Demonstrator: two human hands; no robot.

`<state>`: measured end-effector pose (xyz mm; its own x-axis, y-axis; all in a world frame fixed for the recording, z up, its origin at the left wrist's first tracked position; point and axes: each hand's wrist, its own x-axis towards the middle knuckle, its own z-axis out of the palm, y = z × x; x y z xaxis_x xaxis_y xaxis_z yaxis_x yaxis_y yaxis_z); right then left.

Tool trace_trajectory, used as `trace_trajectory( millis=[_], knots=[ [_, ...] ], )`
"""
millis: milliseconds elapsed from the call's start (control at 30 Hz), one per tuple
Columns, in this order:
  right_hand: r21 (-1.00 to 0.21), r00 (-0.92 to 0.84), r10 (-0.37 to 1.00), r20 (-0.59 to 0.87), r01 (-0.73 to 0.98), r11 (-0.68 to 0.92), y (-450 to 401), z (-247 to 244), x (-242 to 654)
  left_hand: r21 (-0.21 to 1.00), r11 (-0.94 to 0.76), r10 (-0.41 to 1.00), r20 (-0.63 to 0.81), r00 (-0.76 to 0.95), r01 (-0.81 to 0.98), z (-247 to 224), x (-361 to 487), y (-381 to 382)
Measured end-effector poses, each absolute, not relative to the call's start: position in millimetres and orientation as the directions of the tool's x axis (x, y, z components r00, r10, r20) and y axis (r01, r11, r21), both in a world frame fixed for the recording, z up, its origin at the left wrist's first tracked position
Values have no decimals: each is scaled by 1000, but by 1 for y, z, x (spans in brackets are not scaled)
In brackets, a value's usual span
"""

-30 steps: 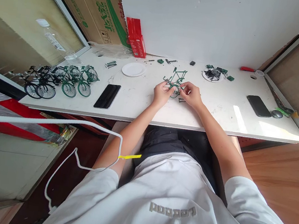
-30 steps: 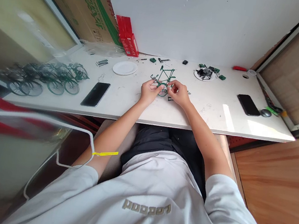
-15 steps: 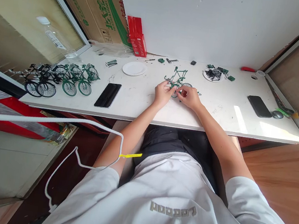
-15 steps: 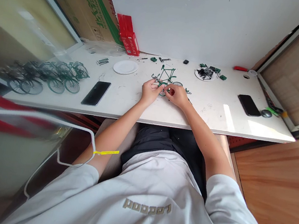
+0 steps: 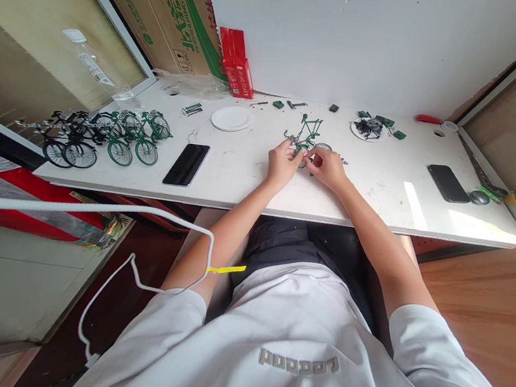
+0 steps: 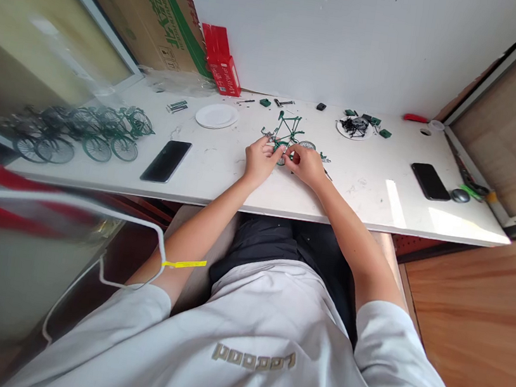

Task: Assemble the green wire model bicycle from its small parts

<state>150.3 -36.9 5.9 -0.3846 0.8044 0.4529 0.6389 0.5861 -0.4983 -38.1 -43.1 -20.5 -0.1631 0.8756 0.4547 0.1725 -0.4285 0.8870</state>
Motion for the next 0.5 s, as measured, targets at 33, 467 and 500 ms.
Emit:
trace_trajectory(
  millis=[33,467,500],
  knots=[
    [-505,-381,807,451,637,583,-37,6,150,884,-431,873,459,-164,182,-21,-38,-43],
    [-472,-419,814,402,668,576,-45,26,156,887,-442,876,460,-149,135,-11,-32,-53],
    [-449,-423,818,389,688,569,-47,28,158,889,-441,879,455,-140,120,-9,-30,-55]
  ],
)
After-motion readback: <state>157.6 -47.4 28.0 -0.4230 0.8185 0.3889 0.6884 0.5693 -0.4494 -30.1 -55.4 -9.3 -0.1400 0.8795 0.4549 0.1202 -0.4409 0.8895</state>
